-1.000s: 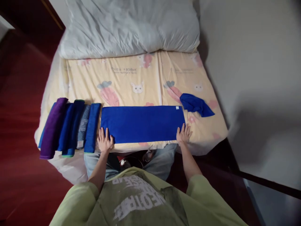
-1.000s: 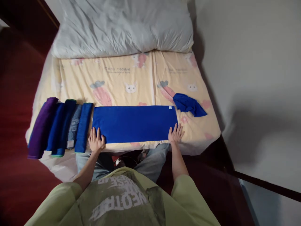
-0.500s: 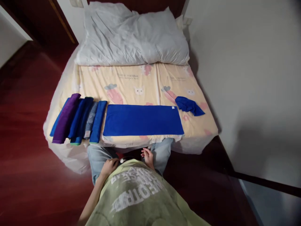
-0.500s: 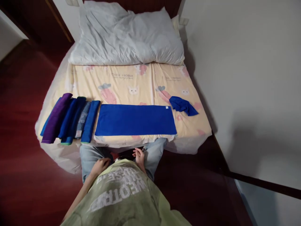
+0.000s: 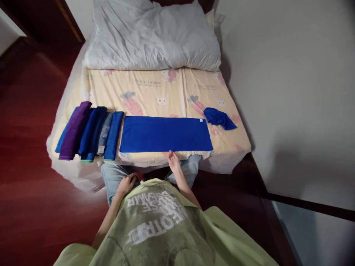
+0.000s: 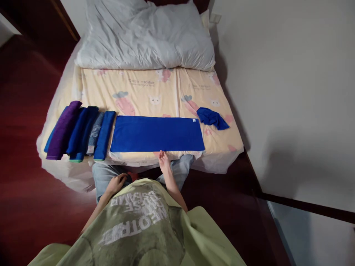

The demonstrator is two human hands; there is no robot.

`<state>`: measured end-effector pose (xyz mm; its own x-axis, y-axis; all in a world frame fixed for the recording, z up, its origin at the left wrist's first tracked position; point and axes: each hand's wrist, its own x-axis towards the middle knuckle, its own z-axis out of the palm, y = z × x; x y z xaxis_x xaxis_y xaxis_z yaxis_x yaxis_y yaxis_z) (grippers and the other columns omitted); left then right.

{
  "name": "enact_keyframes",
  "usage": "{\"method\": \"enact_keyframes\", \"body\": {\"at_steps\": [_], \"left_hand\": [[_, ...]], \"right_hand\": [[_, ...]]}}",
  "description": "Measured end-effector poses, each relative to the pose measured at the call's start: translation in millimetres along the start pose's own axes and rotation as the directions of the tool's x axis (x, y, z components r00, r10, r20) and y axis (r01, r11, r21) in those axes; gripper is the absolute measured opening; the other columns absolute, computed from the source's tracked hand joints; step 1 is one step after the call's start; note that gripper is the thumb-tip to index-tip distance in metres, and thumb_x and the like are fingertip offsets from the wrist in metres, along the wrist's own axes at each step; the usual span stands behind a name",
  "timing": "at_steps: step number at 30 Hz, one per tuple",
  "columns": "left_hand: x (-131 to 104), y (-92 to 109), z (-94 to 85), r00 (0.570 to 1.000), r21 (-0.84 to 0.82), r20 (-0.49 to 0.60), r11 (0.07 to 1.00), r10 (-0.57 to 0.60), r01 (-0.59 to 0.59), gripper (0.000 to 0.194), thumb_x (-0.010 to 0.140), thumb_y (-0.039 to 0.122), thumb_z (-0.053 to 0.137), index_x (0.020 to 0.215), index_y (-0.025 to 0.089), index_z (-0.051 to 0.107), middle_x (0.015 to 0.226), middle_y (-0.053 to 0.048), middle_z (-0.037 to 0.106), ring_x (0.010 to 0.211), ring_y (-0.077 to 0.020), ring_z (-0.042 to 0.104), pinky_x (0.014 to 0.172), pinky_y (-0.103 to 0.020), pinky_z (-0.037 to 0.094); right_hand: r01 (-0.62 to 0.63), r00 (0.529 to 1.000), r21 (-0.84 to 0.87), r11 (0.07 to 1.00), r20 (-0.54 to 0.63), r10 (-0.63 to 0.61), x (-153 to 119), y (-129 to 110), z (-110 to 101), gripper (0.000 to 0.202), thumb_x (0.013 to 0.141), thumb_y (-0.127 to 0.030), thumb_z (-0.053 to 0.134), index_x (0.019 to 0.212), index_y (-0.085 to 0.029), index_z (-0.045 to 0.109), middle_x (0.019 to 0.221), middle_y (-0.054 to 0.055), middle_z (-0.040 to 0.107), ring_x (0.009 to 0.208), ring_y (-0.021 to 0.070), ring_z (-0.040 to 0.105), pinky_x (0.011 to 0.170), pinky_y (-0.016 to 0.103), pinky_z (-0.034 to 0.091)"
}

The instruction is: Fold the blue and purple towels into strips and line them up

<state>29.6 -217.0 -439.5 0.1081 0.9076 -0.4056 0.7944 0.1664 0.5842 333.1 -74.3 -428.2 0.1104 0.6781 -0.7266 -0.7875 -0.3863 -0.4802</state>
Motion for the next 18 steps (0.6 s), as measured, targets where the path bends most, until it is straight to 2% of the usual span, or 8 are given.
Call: {"method": "enact_keyframes", "body": {"at_steps": [8,13,18], "left_hand": [[1.8,-2.6,1.3,0.999,0.018,0.035,1.000,-0.019,0.018,0.042,0.099,0.040,0.034,0.114,0.023,0.070,0.119,-0.008,0.077,0.107,-0.0266,0.073,0.093,-0.033,0.053],[0.2,0.9,0.0,0.999,0.000,0.032,1.000,-0.025,0.025,0.043,0.098,0.040,0.034,0.113,0.022,0.070,0.115,-0.009,0.078,0.104,-0.0273,0.073,0.092,-0.035,0.054],[0.7,7.4,-3.3,0.999,0.012,0.023,0.999,-0.039,0.039,0.043,0.096,0.038,0.036,0.115,0.022,0.071,0.117,-0.009,0.078,0.106,-0.0274,0.074,0.097,-0.036,0.054]], "right_hand": [[-0.001,1.000,0.060,0.998,0.023,-0.001,6.6,14.8,10.6,0.017,0.100,-0.019,0.054,0.094,-0.018,0.069,0.116,0.009,0.076,0.115,0.0100,0.071,0.099,0.022,0.060],[0.013,1.000,0.061,0.998,-0.004,-0.013,10.8,15.4,13.1,0.017,0.100,-0.024,0.055,0.102,-0.019,0.071,0.119,0.010,0.075,0.127,0.0124,0.066,0.099,0.028,0.061],[-0.001,1.000,0.113,0.994,-0.010,0.002,13.1,12.8,18.1,0.015,0.099,-0.024,0.056,0.097,-0.019,0.070,0.129,0.012,0.073,0.134,0.0110,0.062,0.102,0.024,0.058]]}}
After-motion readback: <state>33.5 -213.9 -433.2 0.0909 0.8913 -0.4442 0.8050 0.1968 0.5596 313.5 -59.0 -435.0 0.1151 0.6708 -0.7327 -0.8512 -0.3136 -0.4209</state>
